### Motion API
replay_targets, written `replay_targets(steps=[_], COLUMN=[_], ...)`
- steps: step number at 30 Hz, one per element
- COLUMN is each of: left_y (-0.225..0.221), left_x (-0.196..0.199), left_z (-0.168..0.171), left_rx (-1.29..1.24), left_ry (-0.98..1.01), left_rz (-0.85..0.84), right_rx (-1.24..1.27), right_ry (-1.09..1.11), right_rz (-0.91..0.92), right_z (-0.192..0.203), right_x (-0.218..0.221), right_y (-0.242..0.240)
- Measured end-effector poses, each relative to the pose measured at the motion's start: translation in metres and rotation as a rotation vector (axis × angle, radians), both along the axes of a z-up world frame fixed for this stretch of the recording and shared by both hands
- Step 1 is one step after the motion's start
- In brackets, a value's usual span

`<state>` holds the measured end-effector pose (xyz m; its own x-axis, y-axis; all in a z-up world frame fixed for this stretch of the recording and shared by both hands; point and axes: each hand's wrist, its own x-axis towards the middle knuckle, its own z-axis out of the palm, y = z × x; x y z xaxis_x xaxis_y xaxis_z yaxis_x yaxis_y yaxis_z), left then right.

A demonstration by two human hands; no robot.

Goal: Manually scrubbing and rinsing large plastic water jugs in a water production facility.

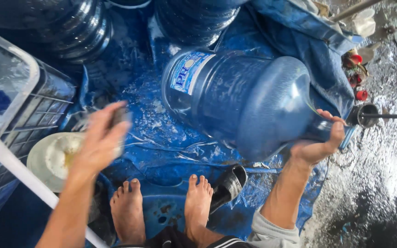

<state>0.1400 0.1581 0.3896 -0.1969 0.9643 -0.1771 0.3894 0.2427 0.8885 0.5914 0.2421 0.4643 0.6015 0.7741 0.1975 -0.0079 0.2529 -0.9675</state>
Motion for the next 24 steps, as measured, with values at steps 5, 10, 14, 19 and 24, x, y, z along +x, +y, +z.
replay_targets(steps=[5,10,14,19,24], left_y=[0.067,0.109,0.103,0.132,0.126], left_x=[0.132,0.172,0.168,0.169,0.156], left_z=[0.05,-0.02,-0.021,-0.049,0.01], left_rx=[0.215,0.572,0.524,0.447,0.386], left_ry=[-0.383,-0.079,-0.176,-0.258,-0.213], left_rz=[-0.287,-0.151,-0.173,-0.288,-0.4], right_rx=[0.266,0.261,0.25,0.24,0.321], right_ry=[0.222,0.01,0.035,-0.018,-0.089], right_rz=[0.249,0.121,0.122,0.195,0.354], right_z=[0.002,-0.005,-0.008,-0.013,-0.03], right_x=[-0.031,-0.032,-0.034,-0.017,0.0], right_y=[0.004,-0.006,-0.014,-0.014,-0.011])
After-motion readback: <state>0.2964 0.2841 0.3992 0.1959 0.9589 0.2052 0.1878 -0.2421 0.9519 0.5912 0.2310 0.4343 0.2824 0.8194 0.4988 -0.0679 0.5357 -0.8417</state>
